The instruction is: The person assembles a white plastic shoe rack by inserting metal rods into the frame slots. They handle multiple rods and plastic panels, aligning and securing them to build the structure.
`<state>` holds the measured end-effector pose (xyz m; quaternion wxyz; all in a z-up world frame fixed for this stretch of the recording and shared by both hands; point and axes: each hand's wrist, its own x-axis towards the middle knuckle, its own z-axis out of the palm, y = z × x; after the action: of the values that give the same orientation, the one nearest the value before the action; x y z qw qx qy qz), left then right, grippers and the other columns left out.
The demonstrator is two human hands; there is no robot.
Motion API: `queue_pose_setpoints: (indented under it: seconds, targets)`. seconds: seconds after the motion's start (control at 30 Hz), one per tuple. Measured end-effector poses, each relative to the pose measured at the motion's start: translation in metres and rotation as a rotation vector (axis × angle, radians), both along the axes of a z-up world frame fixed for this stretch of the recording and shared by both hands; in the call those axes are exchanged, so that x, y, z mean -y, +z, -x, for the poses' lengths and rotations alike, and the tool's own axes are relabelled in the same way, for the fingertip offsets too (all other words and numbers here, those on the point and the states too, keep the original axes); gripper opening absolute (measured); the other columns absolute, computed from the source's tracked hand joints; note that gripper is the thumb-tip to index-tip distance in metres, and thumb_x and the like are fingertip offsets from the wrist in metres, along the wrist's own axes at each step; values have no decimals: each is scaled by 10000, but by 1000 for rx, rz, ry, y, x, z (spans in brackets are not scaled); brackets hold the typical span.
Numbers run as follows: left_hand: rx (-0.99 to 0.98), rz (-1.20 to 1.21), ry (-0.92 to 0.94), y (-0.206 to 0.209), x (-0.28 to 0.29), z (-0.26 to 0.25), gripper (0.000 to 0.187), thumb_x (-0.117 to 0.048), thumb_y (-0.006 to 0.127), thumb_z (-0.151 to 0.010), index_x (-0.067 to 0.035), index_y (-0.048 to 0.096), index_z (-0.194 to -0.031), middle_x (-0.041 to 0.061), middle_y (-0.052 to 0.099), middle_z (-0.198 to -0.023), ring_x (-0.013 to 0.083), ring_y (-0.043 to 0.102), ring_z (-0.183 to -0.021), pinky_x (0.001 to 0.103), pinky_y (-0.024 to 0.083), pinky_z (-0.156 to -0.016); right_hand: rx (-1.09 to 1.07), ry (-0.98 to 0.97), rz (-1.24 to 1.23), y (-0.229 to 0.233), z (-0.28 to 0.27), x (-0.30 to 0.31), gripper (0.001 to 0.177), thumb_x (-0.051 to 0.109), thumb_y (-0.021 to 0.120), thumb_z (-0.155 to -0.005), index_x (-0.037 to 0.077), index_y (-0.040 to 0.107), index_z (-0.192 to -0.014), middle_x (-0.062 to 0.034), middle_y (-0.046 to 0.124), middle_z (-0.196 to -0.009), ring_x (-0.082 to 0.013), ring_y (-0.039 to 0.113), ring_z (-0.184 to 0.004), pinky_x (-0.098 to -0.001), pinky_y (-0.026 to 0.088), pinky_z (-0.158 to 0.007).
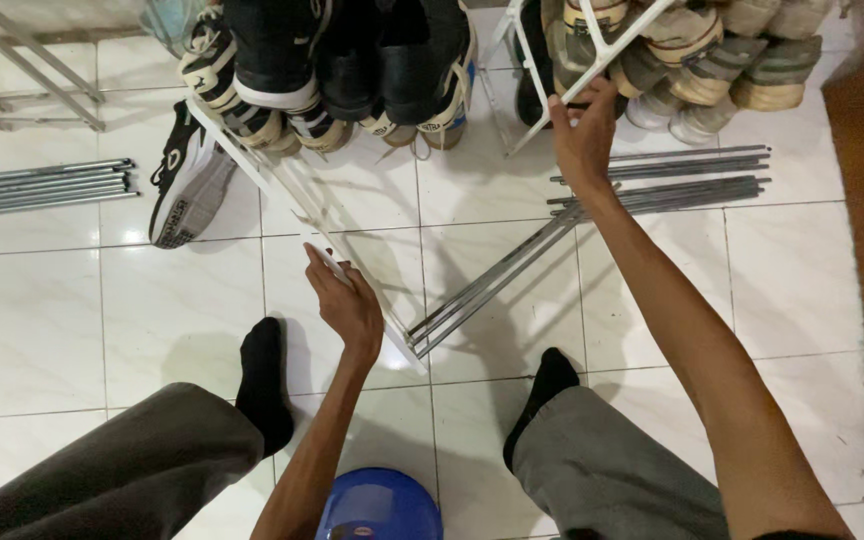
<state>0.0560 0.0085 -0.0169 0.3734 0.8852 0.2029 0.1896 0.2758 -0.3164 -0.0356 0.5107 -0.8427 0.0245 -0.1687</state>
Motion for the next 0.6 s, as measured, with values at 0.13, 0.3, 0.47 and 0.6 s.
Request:
queue_pose_setpoints:
  seconds: [0.13,0.3,0.47,0.6]
  targets:
    - [48,-9,-13,7,-1,5,631,9,563,-1015,62,297,-1584,210,542,-1249,339,642,-971,422,542,-734,213,-32,353,-23,-6,2,248,164,774,-1011,72,604,-1166,-210,603,-1155,-327,611,-1070,-449,520,-877]
    - [92,-17,-31,15,-5,10,613,6,568,-1015,59,320,-1574,201,561,-1226,300,661,-890,389,553,-652,-294,118,270,-36,26,-31,592,279,739,-989,-30,435,-1392,-228,569,-1239,-318,625,-1036,-459,509,-877]
    - [176,-69,-59,17,-9,19,594,-13,593,-1028,66,335,-1558,212,585,-1244,279,686,-833,355,556,-589,-306,289,302,-19,65,-65,596,324,730,-979,-33,462,-1374,-263,554,-1274,-327,640,-977,-442,537,-834]
    - [240,-71,-136,16,-16,25,573,-8,576,-1030,85,344,-1545,215,601,-1222,275,736,-913,347,597,-642,-492,554,260,15,84,-90,456,353,655,-1013,3,564,-1292,-187,686,-1199,-273,708,-1001,-401,572,-851]
